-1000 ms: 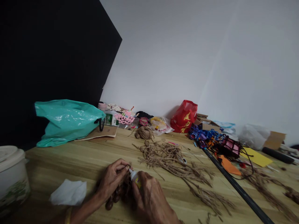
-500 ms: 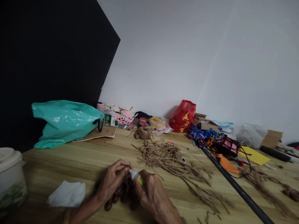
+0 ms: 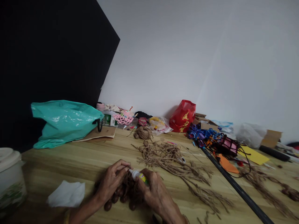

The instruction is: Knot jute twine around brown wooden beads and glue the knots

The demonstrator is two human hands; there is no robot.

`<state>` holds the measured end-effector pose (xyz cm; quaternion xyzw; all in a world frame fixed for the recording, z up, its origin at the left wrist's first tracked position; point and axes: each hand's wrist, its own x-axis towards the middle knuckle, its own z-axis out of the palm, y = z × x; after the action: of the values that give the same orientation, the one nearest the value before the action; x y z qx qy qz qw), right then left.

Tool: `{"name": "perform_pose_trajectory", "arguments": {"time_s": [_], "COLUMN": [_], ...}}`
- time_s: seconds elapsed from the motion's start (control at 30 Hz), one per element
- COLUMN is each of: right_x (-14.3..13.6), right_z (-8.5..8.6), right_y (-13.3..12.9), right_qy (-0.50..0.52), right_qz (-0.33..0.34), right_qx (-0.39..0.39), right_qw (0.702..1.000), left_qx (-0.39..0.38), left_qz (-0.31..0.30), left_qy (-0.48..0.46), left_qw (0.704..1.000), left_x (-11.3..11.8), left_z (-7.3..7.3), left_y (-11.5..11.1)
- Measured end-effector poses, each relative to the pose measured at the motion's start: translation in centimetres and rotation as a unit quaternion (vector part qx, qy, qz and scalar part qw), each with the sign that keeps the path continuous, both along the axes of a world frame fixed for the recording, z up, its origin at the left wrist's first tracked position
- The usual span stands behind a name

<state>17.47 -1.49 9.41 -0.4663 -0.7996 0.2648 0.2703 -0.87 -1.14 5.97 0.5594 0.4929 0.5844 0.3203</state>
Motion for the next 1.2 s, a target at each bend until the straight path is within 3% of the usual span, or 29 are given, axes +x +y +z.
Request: {"name": "perform_pose_trajectory", "arguments": {"time_s": [0.17,0.47,0.73,0.93,1.2], "right_x": [0.3,0.8,-0.2,0.0,0.2], "right_z": [0.3,2.5,1.0,0.1,-0.2], "right_y": [0.3,-0.9,-0.4,0.4,1.2], "right_qy": [0.003,0.026,0.052,0.1,0.163], "right_qz": [-0.01,-0.013,0.034,0.021,-0.028], "right_qx": [0.008,-0.013,-0.062,-0.115,-0.218], "right_qw": [1.0,0.999,0.996,0.988,0.962], "left_qx": [0.001,-0.016,-0.003,0.0,0.033], "left_qz": [0.002,0.01,0.007,0.022,0.016], "left_qy": [0.016,0.012,0.009,0.018,0.036], "left_qw": [1.0,1.0,1.0,1.0,0.999], "left_x": [0.0,-0.4,-0.2,0.1,-0.1], "left_z": [-0.3,-1.1,-0.9,-0.2,-0.5], "left_y": [0.1,0.7,0.3,-0.1,0.3]}}
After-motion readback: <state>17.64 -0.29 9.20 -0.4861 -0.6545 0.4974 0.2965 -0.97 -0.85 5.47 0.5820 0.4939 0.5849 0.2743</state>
